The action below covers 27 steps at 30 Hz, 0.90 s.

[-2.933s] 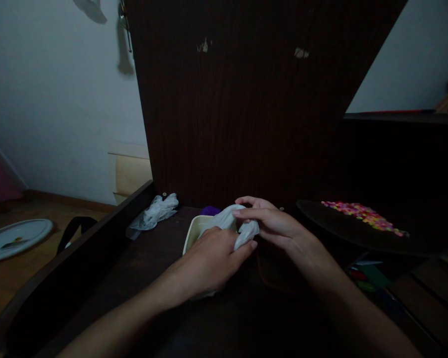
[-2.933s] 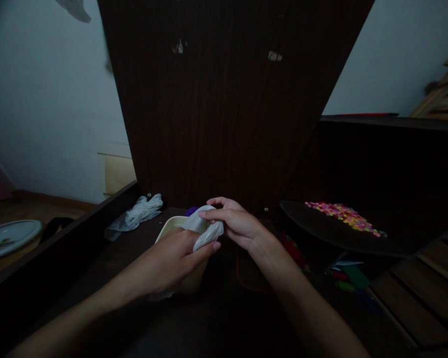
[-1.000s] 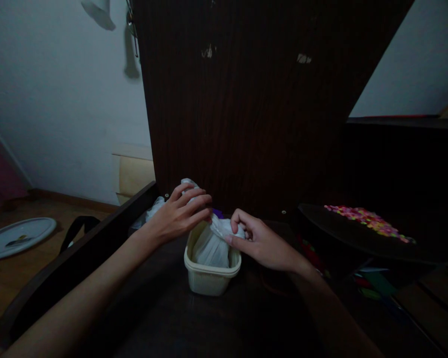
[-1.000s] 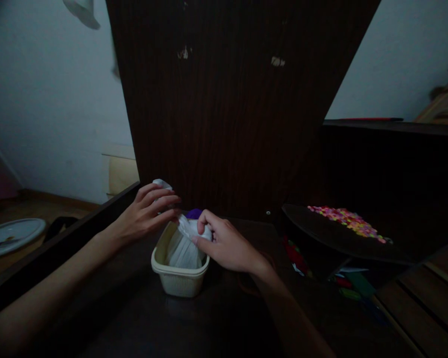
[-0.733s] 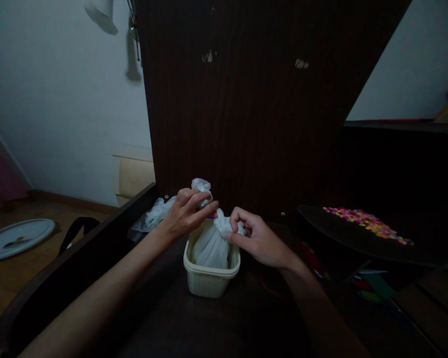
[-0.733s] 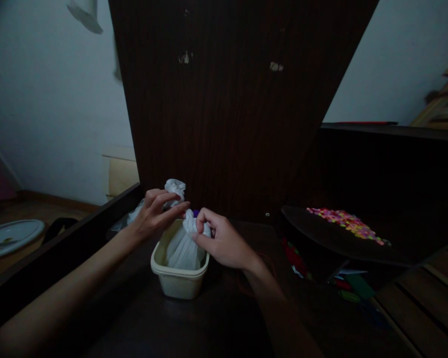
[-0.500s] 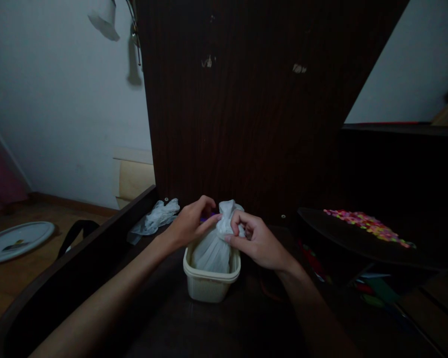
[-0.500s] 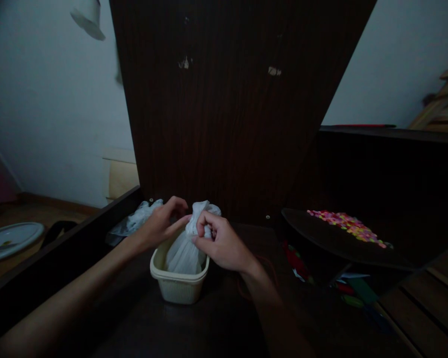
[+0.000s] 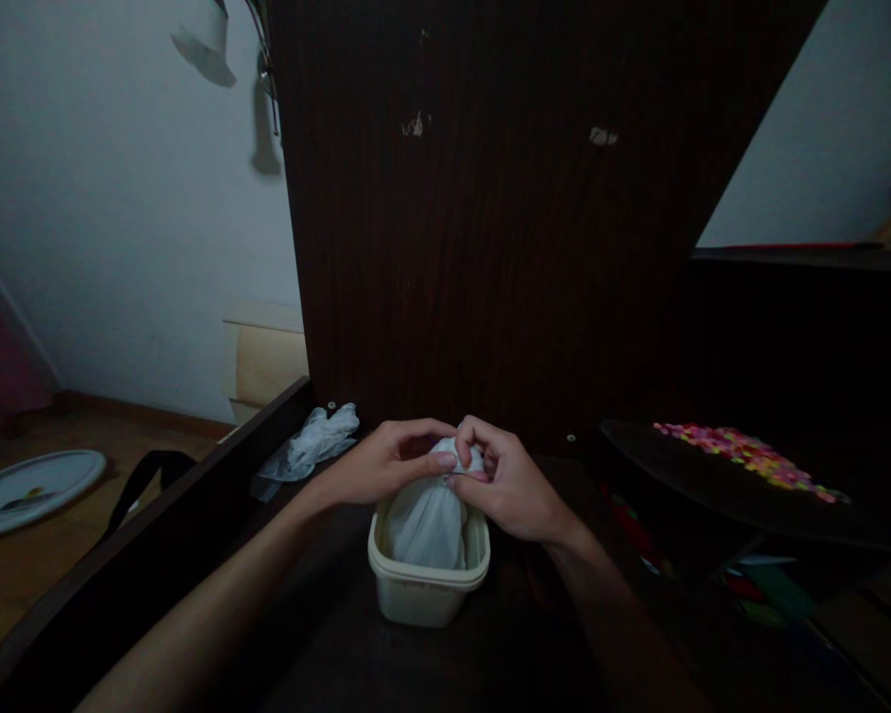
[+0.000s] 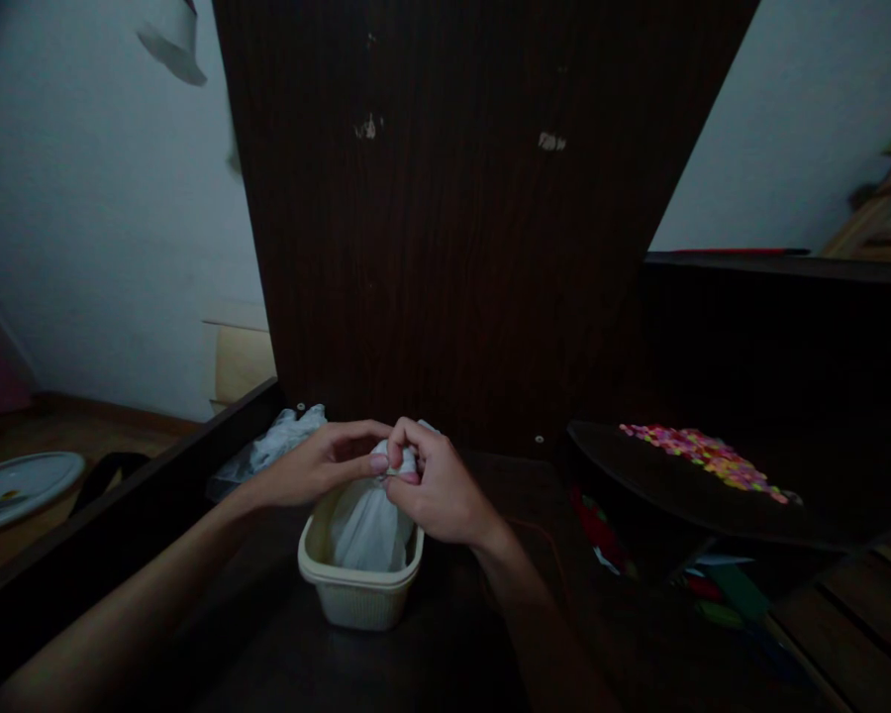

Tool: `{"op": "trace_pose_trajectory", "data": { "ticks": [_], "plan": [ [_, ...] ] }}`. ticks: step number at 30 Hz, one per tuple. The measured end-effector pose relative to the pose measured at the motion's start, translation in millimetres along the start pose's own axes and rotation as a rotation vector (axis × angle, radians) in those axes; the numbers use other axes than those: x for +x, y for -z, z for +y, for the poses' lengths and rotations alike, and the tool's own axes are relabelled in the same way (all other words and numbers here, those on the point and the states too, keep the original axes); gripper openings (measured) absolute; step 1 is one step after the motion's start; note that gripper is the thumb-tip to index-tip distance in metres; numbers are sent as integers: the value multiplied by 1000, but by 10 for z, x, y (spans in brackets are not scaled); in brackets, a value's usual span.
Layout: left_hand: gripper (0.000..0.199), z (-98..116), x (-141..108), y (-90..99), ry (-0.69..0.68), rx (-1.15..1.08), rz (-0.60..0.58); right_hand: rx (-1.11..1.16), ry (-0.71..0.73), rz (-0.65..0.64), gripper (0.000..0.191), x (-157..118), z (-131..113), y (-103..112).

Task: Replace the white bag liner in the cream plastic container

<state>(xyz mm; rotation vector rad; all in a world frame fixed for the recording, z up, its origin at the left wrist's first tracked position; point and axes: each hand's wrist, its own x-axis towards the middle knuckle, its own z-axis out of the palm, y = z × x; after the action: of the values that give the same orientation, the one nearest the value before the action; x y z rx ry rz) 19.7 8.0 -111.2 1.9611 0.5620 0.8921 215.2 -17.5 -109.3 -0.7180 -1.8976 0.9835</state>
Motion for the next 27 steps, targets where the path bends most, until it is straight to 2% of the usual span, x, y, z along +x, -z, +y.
{"op": "trace_pose_trajectory", "data": {
  "ticks": [4, 7, 12, 19, 24, 27],
  "plan": [
    [24, -62, 13, 45, 56, 10, -66, 97, -73, -3, 23, 11, 15, -50],
    [22, -63, 31, 70, 50, 126, -69, 118, -128, -7, 25, 12, 14, -68],
    [20, 6, 43, 52, 18, 292, -41, 148, -117, 19, 27, -9, -10, -59],
    [12, -35, 63, 44, -6, 288, 127, 221, -156, 173, 35, 37, 77, -152],
    [11, -97, 66, 57, -47, 290, 252, 229, -243, 175, 36, 89, 181, -217],
    [12, -81, 53, 43, -117, 335, 277, 204, -230, 231, 34, 95, 198, -240]
  ]
}}
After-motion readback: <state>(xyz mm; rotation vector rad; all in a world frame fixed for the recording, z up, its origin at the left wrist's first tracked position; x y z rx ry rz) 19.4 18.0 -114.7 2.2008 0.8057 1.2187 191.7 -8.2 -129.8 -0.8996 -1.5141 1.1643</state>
